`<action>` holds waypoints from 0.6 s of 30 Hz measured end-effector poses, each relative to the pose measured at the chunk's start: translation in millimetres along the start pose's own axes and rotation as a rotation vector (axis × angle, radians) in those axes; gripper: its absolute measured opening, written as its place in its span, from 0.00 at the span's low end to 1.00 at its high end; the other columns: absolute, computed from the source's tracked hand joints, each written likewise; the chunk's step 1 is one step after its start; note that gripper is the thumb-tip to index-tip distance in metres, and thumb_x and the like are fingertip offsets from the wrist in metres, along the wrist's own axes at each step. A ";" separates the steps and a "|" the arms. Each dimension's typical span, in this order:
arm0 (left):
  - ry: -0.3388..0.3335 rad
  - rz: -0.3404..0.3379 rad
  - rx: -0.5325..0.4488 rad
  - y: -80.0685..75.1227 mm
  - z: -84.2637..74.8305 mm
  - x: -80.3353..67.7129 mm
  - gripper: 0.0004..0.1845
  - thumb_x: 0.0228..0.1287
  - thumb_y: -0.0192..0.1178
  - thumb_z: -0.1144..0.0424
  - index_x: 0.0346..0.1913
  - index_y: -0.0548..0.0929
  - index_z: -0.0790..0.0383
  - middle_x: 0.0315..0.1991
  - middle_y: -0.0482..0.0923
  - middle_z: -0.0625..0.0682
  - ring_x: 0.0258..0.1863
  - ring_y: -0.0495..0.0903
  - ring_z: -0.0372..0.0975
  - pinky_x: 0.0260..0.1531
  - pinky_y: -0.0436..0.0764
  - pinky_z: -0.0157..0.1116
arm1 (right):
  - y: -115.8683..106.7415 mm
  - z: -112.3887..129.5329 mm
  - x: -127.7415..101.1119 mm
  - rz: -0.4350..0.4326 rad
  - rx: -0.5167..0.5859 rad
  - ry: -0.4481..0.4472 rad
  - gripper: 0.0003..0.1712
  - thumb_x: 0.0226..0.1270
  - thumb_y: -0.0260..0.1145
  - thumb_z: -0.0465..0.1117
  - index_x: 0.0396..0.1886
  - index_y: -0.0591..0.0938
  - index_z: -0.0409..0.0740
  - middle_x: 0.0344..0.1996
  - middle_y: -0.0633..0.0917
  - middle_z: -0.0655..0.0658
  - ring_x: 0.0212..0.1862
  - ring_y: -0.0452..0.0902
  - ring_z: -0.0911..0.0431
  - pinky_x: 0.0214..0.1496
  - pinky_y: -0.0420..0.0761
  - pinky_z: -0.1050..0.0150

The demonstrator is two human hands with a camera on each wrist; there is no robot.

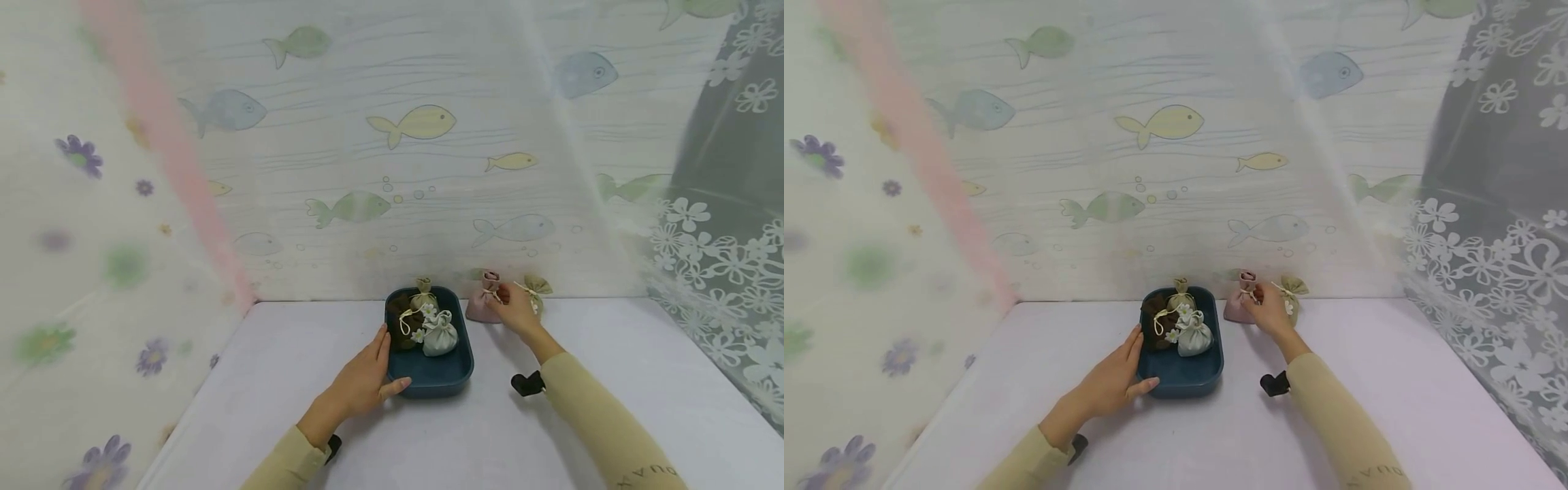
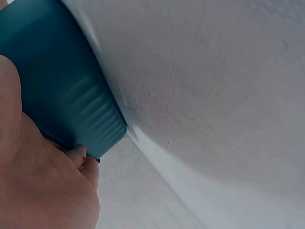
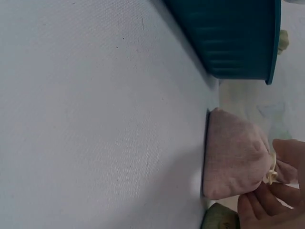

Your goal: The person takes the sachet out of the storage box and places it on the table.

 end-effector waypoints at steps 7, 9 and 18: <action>-0.008 0.012 -0.012 1.0 -1.3 -0.2 0.52 0.76 0.50 0.35 0.80 0.48 0.76 0.82 0.37 0.66 0.80 0.52 0.56 0.74 0.62 0.53 | 4.2 0.7 2.1 -0.097 -0.052 -0.027 0.13 0.70 0.67 0.35 0.44 0.81 0.27 0.42 0.83 0.29 0.46 0.77 0.40 0.47 0.78 0.52; -0.004 0.013 -0.007 0.6 -1.9 0.1 0.52 0.76 0.50 0.34 0.80 0.47 0.76 0.83 0.37 0.65 0.80 0.52 0.55 0.74 0.62 0.53 | 4.2 0.2 1.9 -0.122 -0.068 -0.045 0.10 0.69 0.68 0.35 0.41 0.81 0.29 0.38 0.83 0.32 0.42 0.77 0.42 0.42 0.76 0.55; -0.018 0.013 0.004 0.1 -0.8 1.3 0.53 0.75 0.49 0.33 0.80 0.47 0.75 0.83 0.36 0.64 0.80 0.52 0.55 0.74 0.62 0.51 | -7.2 10.6 -9.1 -0.117 -0.094 -0.088 0.11 0.71 0.67 0.36 0.44 0.82 0.29 0.39 0.86 0.31 0.44 0.80 0.39 0.43 0.78 0.53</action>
Point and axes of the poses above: each hand's wrist, its own x-axis towards the middle knuckle, its own y-axis out of the palm, z = x × y, the point moved 2 cm from there along x, towards the middle knuckle
